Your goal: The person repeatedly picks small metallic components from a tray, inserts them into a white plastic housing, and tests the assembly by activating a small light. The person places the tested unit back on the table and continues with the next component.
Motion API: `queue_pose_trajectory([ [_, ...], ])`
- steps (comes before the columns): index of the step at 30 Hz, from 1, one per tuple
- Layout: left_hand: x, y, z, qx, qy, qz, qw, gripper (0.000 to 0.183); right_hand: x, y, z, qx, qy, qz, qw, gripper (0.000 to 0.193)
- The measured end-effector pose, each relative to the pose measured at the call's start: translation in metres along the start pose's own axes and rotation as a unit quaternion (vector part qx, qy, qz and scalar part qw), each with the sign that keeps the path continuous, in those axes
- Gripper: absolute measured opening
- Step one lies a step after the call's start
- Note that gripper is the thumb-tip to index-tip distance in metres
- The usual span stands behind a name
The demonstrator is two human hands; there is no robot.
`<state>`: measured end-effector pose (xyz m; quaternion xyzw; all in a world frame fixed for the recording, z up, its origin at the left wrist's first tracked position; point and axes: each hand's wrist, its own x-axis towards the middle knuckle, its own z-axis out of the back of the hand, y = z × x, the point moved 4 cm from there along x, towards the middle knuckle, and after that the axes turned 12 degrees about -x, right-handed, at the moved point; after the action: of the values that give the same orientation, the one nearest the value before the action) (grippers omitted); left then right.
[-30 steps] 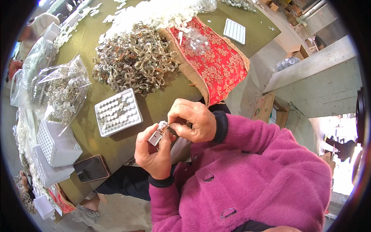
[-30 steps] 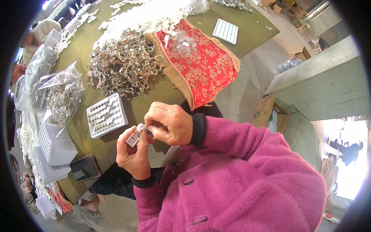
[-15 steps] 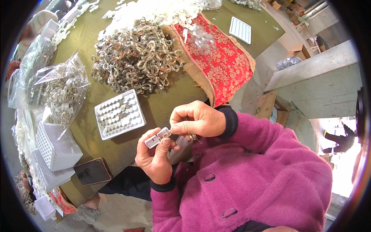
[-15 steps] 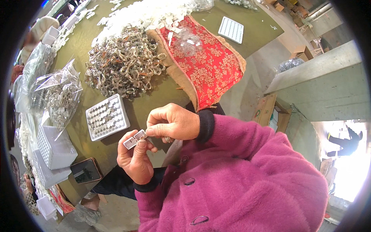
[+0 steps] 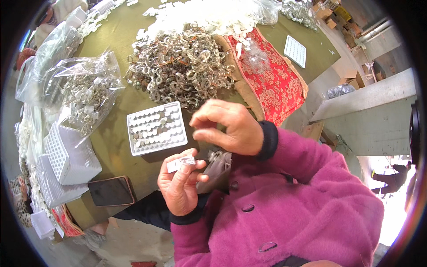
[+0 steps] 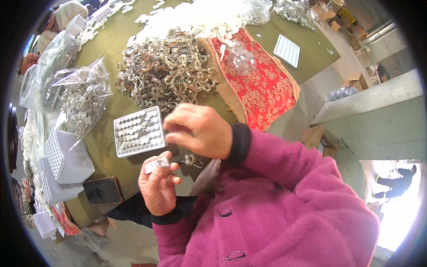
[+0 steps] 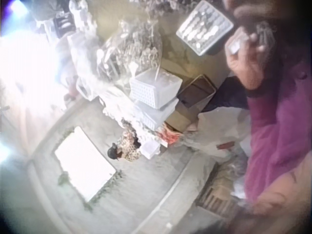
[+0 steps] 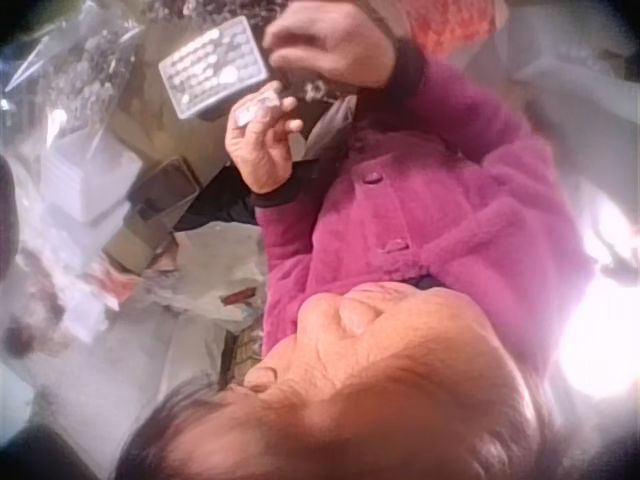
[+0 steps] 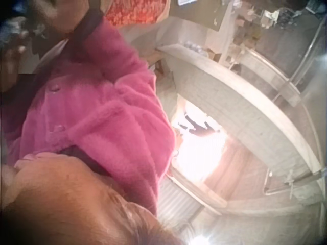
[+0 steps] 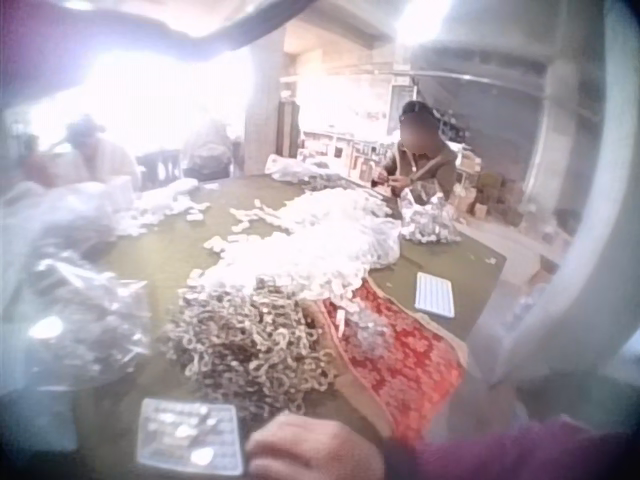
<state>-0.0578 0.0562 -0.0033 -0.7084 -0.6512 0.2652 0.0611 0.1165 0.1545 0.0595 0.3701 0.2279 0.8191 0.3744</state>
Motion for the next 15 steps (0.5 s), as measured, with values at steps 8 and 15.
queue_pose_trajectory([
  [8, 0.000, -0.012, 0.010, 0.015, -0.052, -0.044, 0.998, 0.030, 0.053, 0.000, -0.049, -0.253, 0.041, 0.143, 0.956, 0.027],
  [15, 0.005, -0.013, 0.010, 0.057, -0.031, -0.096, 0.993, 0.023, 0.049, 0.000, -0.053, -0.235, 0.044, 0.149, 0.960, 0.021],
])
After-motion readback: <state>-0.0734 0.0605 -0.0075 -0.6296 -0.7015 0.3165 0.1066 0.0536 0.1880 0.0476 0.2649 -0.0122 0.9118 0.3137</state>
